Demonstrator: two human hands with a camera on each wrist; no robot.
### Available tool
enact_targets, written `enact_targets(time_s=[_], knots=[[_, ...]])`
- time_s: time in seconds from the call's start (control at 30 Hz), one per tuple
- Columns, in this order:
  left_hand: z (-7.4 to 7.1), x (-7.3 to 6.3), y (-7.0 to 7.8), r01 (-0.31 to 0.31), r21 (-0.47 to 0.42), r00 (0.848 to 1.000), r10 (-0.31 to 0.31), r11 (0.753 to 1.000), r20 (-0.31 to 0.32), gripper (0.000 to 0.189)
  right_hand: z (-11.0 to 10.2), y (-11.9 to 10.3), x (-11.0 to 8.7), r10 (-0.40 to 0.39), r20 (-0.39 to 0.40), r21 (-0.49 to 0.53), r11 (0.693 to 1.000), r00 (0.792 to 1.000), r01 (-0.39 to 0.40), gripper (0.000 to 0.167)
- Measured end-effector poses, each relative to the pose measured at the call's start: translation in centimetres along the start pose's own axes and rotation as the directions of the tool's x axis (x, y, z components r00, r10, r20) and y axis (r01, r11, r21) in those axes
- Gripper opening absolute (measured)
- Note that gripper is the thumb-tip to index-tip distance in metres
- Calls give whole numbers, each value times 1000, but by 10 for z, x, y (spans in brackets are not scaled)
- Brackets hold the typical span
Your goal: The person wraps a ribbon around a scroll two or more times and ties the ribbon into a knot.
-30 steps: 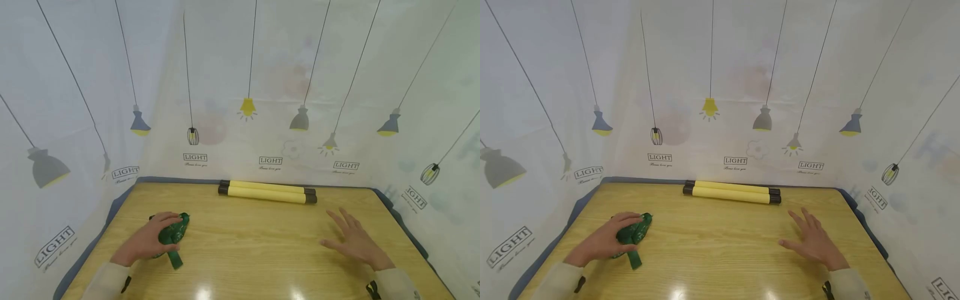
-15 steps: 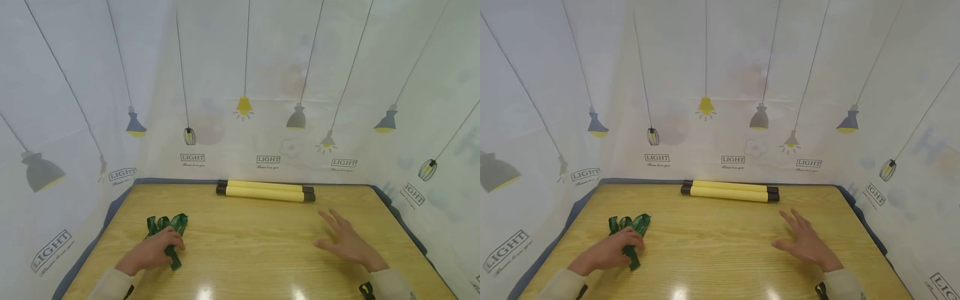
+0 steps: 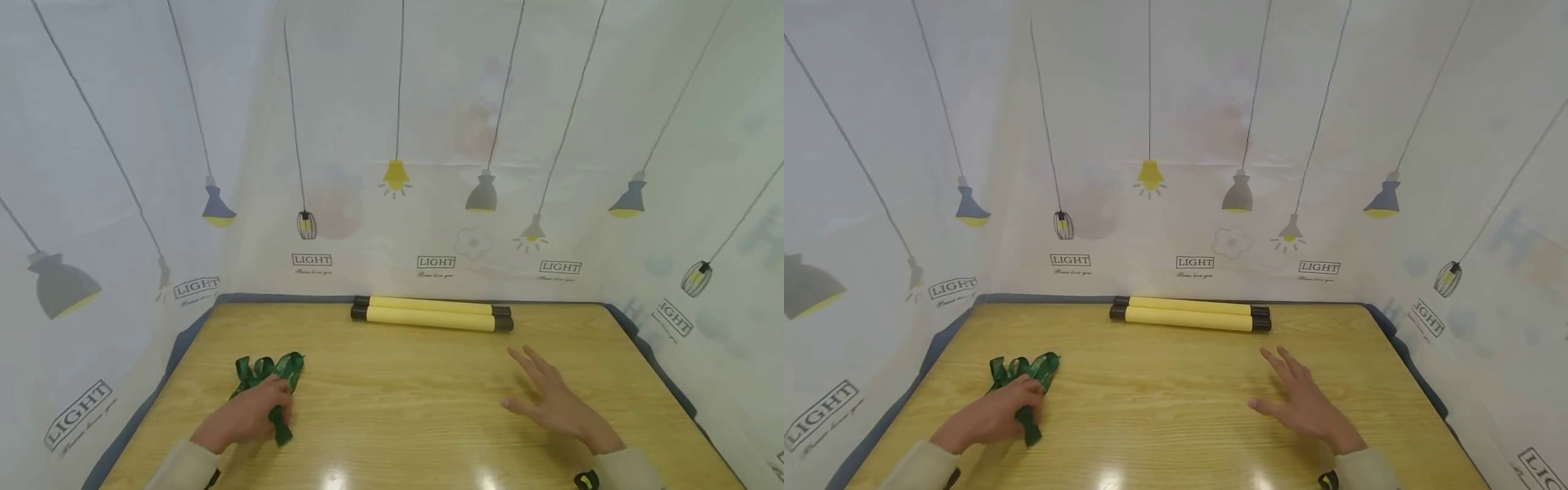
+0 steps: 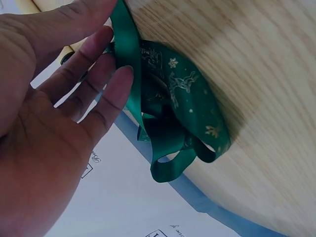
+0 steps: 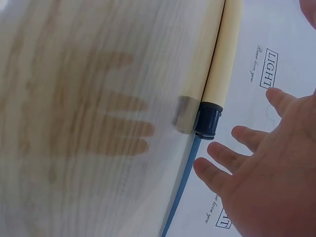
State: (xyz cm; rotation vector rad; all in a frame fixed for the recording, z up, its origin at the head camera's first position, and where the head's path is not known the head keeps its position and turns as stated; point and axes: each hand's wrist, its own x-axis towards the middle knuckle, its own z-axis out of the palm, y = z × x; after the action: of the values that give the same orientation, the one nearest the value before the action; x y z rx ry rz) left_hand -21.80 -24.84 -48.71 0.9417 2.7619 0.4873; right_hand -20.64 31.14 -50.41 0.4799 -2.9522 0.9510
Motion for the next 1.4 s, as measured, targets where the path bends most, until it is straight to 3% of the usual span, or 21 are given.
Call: enact_targets(time_s=[0.2,0.37,0.57,0.73,1.03,1.4], knots=[[4,0,0,60,-19,998,-59,998,38,32,5,-3,-2,-6,-12,-1,1000,1000,5,88],[5,1,-1,39,-4,999,-39,999,29,38,6,-4,-4,-5,-19,0,1000,1000,5,87],[4,0,0,121,-106,990,-113,987,79,39,5,-4,-5,-1,-11,0,1000,1000,1,87],[3,0,0,113,-80,991,-107,990,77,30,3,-5,-3,-9,-3,0,1000,1000,9,85],[2,8,5,52,-102,999,-52,993,-1,24,3,-13,2,-21,28,101,995,999,18,80],[4,28,15,-20,-122,993,5,992,-121,9,9,-22,6,-35,63,225,974,997,20,77]])
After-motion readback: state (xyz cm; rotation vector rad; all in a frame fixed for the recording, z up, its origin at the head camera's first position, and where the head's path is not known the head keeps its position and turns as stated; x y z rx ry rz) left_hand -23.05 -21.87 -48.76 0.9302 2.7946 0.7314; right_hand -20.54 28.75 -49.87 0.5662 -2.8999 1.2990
